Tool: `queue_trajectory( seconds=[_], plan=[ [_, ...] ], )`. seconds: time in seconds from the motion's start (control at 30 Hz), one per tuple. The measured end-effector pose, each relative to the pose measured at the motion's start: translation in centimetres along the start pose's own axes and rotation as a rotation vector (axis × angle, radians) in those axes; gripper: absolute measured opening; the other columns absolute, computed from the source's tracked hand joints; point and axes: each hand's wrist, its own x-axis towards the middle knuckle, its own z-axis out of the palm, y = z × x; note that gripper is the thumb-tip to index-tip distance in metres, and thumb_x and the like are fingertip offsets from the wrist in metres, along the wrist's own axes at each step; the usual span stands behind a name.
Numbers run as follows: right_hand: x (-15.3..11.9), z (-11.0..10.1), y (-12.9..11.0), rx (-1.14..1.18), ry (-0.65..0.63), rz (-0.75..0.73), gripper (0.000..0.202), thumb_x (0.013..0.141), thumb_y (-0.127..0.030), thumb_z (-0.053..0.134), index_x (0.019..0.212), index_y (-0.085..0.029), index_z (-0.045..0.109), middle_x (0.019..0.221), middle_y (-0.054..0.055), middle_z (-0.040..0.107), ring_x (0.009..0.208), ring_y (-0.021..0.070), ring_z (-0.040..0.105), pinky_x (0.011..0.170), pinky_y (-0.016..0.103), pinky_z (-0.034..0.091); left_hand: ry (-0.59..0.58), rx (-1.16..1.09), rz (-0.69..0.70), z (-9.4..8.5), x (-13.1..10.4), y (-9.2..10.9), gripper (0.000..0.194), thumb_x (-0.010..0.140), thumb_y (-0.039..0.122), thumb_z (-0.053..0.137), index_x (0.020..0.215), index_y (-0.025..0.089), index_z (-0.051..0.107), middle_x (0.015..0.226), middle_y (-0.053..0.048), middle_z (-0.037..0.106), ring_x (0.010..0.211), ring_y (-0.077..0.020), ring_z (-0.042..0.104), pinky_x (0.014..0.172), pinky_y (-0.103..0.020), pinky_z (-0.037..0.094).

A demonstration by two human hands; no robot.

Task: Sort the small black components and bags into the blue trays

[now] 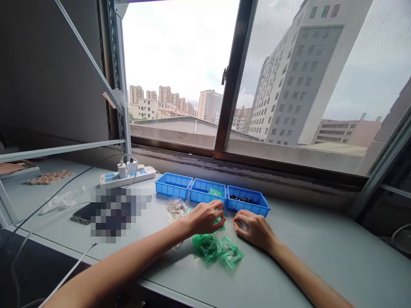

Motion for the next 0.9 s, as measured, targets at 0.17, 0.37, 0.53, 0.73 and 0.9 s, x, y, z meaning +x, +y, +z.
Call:
queue_trajectory(
  seconds=[0.17, 0.37, 0.53, 0.73, 0.9],
  plan=[
    [0.3, 0.1, -0.3, 0.001, 0.009, 0.037, 0.018, 0.08, -0.021, 0.047, 0.073, -0.021, 0.064, 0.075, 0.002, 0.067, 0.071, 0.0179, 0.065, 0.063, 0.026, 0.049, -0.061, -0.035, -0.079, 0.1, 0.0, -0.3, 0.018, 0.088, 0.025, 0.048, 0.08, 0.015, 0.061, 0.094, -0.004, 0.06, 0.082, -0.0147, 0.06, 0.053, -0.02, 0.045],
    [0.4, 0.8, 0.1, 0.111, 0.076, 0.177, 0.026, 0.078, -0.024, 0.047, 0.093, -0.023, 0.067, 0.077, 0.002, 0.071, 0.072, 0.0186, 0.068, 0.065, 0.028, 0.052, 0.013, -0.085, -0.119, 0.6, 0.0, -0.7, 0.014, 0.086, 0.024, 0.05, 0.084, 0.016, 0.062, 0.094, -0.004, 0.062, 0.085, -0.016, 0.06, 0.061, -0.021, 0.047],
    [0.4, 1.3, 0.7, 0.221, 0.099, 0.313, 0.033, 0.076, -0.028, 0.048, 0.106, -0.027, 0.063, 0.073, -0.003, 0.07, 0.066, 0.0176, 0.068, 0.062, 0.028, 0.053, 0.086, -0.143, -0.186, 1.4, 0.0, -0.9, 0.015, 0.085, 0.024, 0.05, 0.089, 0.016, 0.062, 0.092, -0.004, 0.062, 0.086, -0.0166, 0.06, 0.069, -0.024, 0.049],
    [0.2, 1.2, 0.8, 0.296, 0.172, 0.349, 0.032, 0.077, -0.031, 0.048, 0.106, -0.027, 0.062, 0.076, -0.002, 0.069, 0.063, 0.0156, 0.067, 0.059, 0.026, 0.053, 0.047, -0.178, -0.244, 2.4, 0.2, -0.8, 0.015, 0.083, 0.024, 0.053, 0.087, 0.016, 0.064, 0.089, -0.004, 0.062, 0.083, -0.0169, 0.059, 0.079, -0.028, 0.047],
    [0.1, 1.3, 0.7, 0.277, 0.198, 0.309, 0.026, 0.078, -0.034, 0.049, 0.096, -0.025, 0.064, 0.069, 0.0, 0.066, 0.056, 0.0154, 0.063, 0.054, 0.026, 0.052, 0.055, -0.18, -0.253, 2.4, -0.1, -0.8, 0.016, 0.082, 0.029, 0.055, 0.089, 0.016, 0.064, 0.093, -0.005, 0.062, 0.083, -0.0175, 0.058, 0.079, -0.031, 0.046]
  ],
)
